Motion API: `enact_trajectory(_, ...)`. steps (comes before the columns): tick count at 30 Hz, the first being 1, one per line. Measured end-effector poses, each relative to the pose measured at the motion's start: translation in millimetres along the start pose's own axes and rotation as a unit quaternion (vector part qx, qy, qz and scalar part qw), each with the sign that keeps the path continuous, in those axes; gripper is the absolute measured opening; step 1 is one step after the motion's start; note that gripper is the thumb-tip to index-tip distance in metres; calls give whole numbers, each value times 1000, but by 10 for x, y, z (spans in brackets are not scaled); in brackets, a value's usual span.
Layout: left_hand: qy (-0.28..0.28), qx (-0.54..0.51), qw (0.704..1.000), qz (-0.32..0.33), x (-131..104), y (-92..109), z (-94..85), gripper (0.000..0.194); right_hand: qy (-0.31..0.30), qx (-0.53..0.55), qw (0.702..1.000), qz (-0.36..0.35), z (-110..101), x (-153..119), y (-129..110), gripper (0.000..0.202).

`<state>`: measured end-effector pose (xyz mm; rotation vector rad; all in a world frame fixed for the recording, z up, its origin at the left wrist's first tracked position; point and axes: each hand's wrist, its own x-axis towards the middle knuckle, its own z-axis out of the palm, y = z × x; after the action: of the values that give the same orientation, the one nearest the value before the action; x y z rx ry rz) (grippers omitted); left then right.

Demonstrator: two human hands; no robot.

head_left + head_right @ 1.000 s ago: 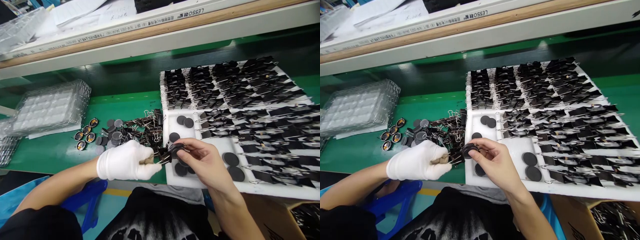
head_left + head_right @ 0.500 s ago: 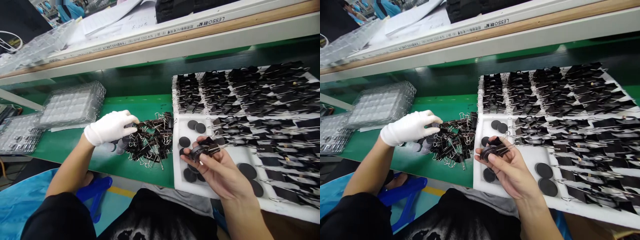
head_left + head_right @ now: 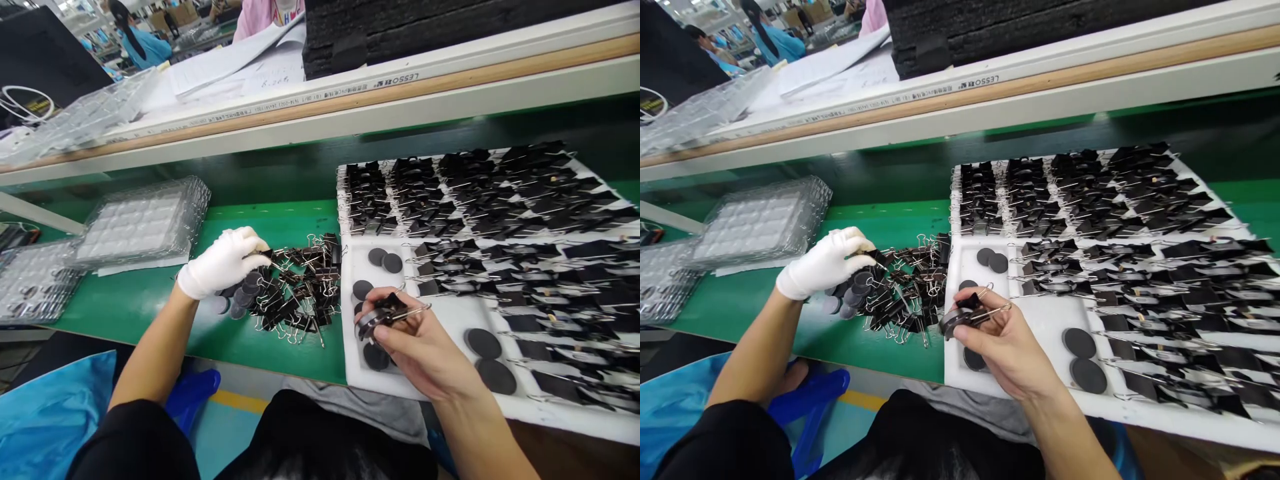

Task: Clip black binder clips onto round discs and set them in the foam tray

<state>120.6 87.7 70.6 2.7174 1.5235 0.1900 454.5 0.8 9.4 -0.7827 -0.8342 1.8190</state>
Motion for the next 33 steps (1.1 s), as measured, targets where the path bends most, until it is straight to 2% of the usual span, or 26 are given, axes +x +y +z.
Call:
enact_trajectory(3,98,-108,988,-57,25,287,-33,25,-17,-68,997,-42,53,5,24,29)
enact_trajectory(7,182,-284,931,-138,90,1014,40,23,-56,-143,981,-119,131,-11,35,21)
enact_trajectory(9,174,-305,928,-127,93,1318,99,27,-53,-155,974,-155,156,-28,24,20)
enact_trajectory(11,158,-247,954,-55,81,1465,136,30,-28,-149,972,-180,159,-47,8,19)
enact_trajectory(13,133,-164,976,49,82,1451,126,29,-9,-137,972,-189,142,-68,-6,20)
enact_trajectory(15,90,-130,983,98,111,1349,61,24,-21,-133,974,-182,113,-93,-14,19)
enact_trajectory(17,22,-157,984,77,163,1248,-41,26,-58,-156,974,-156,84,-119,-13,17)
enact_trajectory(20,-69,-169,982,39,237,1197,-187,45,-126,-229,957,-124,48,-147,0,18)
enact_trajectory(24,-127,-97,984,82,228,1246,-268,63,-169,-317,924,-129,7,-150,22,30)
enact_trajectory(27,-139,-46,984,106,167,1280,-253,64,-170,-334,919,-123,-6,-147,20,33)
enact_trajectory(30,-113,-24,988,98,132,1283,-207,57,-170,-337,918,-123,7,-153,-3,31)
enact_trajectory(33,-105,-68,991,47,131,1246,-187,46,-108,-322,932,-130,25,-143,-14,23)
